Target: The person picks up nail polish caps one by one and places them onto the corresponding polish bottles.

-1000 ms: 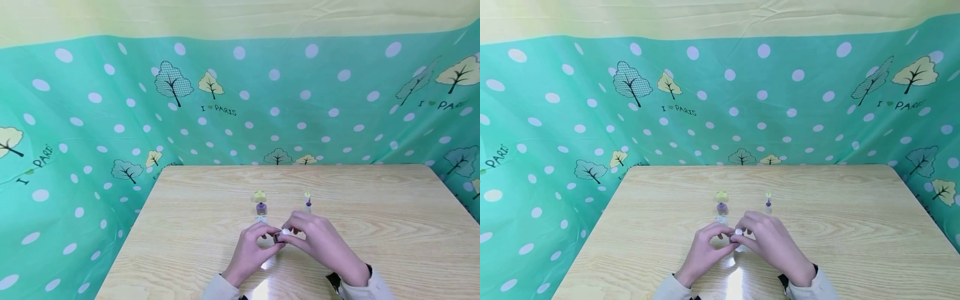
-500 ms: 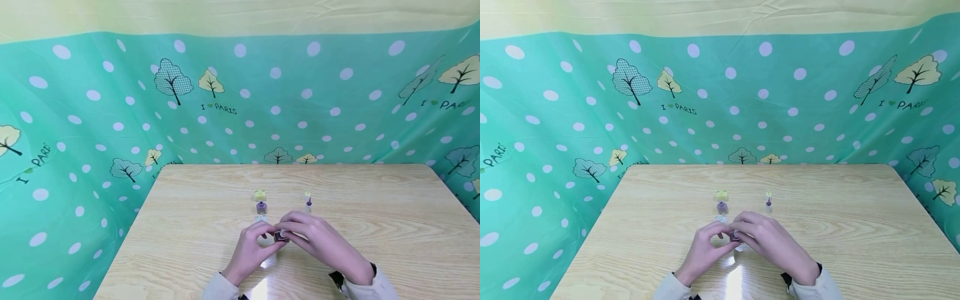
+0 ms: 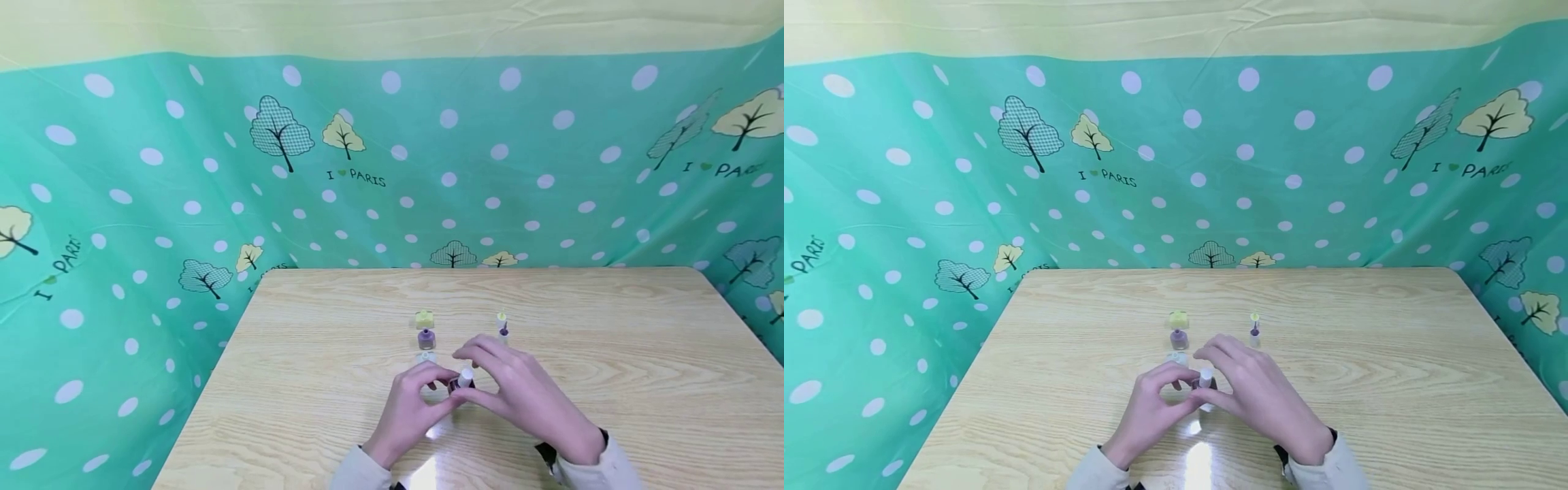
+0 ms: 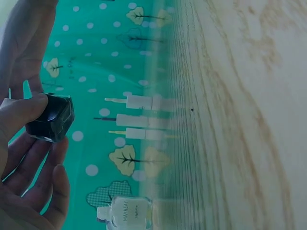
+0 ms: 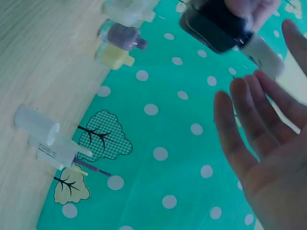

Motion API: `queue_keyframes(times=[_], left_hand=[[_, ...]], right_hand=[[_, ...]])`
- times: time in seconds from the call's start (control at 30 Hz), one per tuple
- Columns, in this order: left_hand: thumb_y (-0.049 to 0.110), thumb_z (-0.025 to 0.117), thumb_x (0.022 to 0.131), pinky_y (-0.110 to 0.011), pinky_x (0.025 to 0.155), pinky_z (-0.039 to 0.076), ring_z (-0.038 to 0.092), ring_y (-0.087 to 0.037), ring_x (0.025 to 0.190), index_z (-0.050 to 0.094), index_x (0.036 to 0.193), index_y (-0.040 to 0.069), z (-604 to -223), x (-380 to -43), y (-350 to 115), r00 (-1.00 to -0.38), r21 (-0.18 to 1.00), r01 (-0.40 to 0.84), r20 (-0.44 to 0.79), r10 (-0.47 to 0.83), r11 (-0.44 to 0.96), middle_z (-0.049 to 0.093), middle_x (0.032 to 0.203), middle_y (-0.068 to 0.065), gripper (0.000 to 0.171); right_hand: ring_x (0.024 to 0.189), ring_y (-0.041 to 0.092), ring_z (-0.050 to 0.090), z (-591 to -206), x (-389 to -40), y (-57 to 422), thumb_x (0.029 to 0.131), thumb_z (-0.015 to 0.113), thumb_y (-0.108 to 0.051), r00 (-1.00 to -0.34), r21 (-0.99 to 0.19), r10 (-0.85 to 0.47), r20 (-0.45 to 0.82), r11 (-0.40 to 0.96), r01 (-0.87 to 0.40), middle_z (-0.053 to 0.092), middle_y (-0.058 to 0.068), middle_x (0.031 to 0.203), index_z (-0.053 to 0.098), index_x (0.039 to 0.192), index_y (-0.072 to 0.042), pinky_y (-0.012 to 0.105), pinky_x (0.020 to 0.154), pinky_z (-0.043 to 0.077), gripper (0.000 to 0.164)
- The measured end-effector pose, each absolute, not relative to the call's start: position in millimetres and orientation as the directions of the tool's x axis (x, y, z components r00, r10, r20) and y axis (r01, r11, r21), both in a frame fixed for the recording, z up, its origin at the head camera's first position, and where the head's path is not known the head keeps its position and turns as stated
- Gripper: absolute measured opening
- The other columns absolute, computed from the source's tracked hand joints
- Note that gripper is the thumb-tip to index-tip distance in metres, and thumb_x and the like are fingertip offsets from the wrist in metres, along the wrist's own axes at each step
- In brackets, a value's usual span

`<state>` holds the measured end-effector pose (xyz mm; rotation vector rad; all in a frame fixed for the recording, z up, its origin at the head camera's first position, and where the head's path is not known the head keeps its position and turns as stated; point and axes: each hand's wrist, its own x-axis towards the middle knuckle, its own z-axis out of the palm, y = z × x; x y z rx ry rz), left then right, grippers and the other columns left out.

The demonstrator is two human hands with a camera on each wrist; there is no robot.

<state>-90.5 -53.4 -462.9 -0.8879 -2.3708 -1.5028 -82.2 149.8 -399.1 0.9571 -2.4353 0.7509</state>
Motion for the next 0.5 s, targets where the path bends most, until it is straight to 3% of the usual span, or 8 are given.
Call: queue_keyframes(times=[0.1, 0.2, 0.33, 0.5], left_hand=[[0.027, 0.080, 0.083, -0.024, 0.074, 0.057, 0.066, -0.005, 0.086, 0.073, 0.103, 0.017, -462.5, -91.5, -54.4, -0.800, 0.762, 0.579, 0.463, 0.382, 0.289, 0.073, 0.097, 0.009, 0.024], [0.026, 0.081, 0.082, -0.026, 0.075, 0.057, 0.066, -0.003, 0.087, 0.073, 0.101, 0.017, -462.0, -92.2, -54.4, -0.797, 0.764, 0.581, 0.466, 0.384, 0.281, 0.073, 0.096, 0.009, 0.022], [0.023, 0.082, 0.081, -0.026, 0.083, 0.057, 0.066, -0.003, 0.091, 0.073, 0.102, 0.016, -460.8, -92.2, -54.4, -0.805, 0.775, 0.568, 0.453, 0.384, 0.276, 0.073, 0.098, 0.008, 0.025], [0.022, 0.082, 0.081, -0.025, 0.084, 0.057, 0.066, -0.003, 0.090, 0.073, 0.102, 0.016, -461.7, -91.7, -54.2, -0.807, 0.786, 0.560, 0.447, 0.386, 0.262, 0.072, 0.097, 0.008, 0.024]], right_hand=[[0.104, 0.006, 0.063, -395.0, -82.6, 154.5, 0.084, 0.080, -0.027, -0.682, -0.375, -0.536, 0.498, 0.576, -0.726, 0.061, -0.013, 0.119, 0.066, 0.120, -0.021, 0.022, 0.083, 0.057, 0.039], [0.109, 0.007, 0.061, -391.8, -83.1, 158.2, 0.086, 0.077, -0.015, -0.664, -0.387, -0.575, 0.478, 0.541, -0.747, 0.062, -0.013, 0.121, 0.068, 0.120, -0.021, 0.024, 0.087, 0.056, 0.036], [0.101, 0.006, 0.063, -391.9, -83.5, 158.4, 0.087, 0.074, -0.007, -0.651, -0.383, -0.591, 0.477, 0.527, -0.759, 0.065, -0.013, 0.112, 0.071, 0.111, -0.019, 0.024, 0.082, 0.057, 0.027], [0.084, 0.000, 0.062, -396.6, -83.2, 153.9, 0.085, 0.078, -0.014, -0.686, -0.382, -0.529, 0.500, 0.576, -0.723, 0.066, -0.016, 0.096, 0.072, 0.099, -0.021, 0.019, 0.071, 0.056, 0.017]])
